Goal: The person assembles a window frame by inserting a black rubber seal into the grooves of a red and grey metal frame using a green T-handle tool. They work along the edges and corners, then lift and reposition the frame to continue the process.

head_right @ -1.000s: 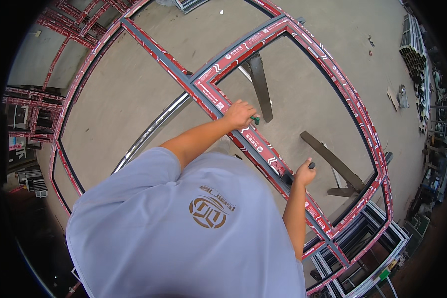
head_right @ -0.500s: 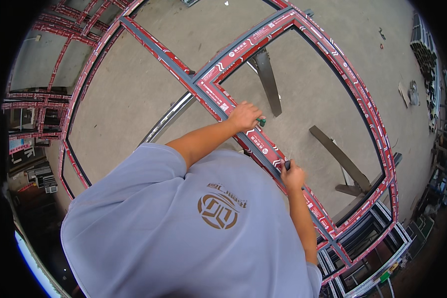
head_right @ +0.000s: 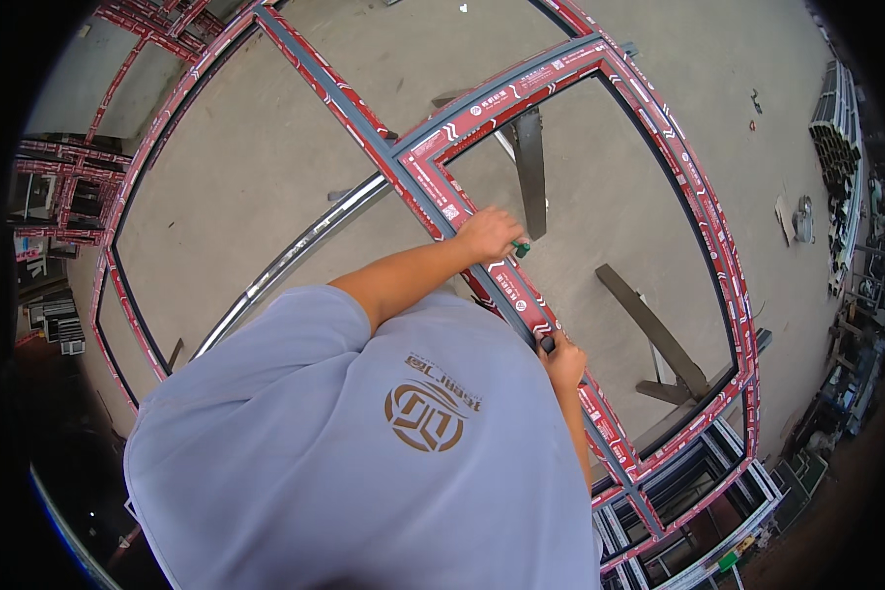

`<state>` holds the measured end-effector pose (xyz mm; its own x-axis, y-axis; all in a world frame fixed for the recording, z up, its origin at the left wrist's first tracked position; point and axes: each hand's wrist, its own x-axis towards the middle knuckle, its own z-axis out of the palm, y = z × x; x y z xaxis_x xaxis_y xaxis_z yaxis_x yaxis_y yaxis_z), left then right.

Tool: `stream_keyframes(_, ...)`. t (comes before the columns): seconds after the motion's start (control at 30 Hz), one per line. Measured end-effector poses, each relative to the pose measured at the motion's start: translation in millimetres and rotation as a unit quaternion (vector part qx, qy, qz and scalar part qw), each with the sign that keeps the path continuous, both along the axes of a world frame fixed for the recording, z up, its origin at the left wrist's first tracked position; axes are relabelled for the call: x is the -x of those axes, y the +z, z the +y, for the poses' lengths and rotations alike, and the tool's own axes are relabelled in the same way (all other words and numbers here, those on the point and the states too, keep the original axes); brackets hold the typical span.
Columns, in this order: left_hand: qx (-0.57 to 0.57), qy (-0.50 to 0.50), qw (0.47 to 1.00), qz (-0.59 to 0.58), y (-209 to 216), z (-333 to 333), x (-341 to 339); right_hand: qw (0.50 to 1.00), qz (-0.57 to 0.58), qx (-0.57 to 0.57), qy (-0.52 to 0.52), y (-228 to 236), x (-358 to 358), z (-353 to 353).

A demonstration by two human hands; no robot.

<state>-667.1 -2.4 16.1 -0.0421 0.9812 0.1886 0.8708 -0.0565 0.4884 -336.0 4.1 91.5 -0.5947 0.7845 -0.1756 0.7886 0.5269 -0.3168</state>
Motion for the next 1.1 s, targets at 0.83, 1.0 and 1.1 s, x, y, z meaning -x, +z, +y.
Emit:
stream_keyframes(0.83, 0.171, 0.287, 0.94, -0.065, 62, -337, 1, 0.725, 0.256, 0.113, -0.629, -41, -34, 65)
stream_keyframes(1.0, 0.182, 0.351, 0.914, -0.089, 35, -366, -7, 0.847, 0.137, -0.068, -0.508, -31, -23, 44)
stream_keyframes(1.1, 0.174, 0.356, 0.914, -0.087, 34, -363, 5, 0.941, 0.046, -0.067, -0.329, -16, -4, 26)
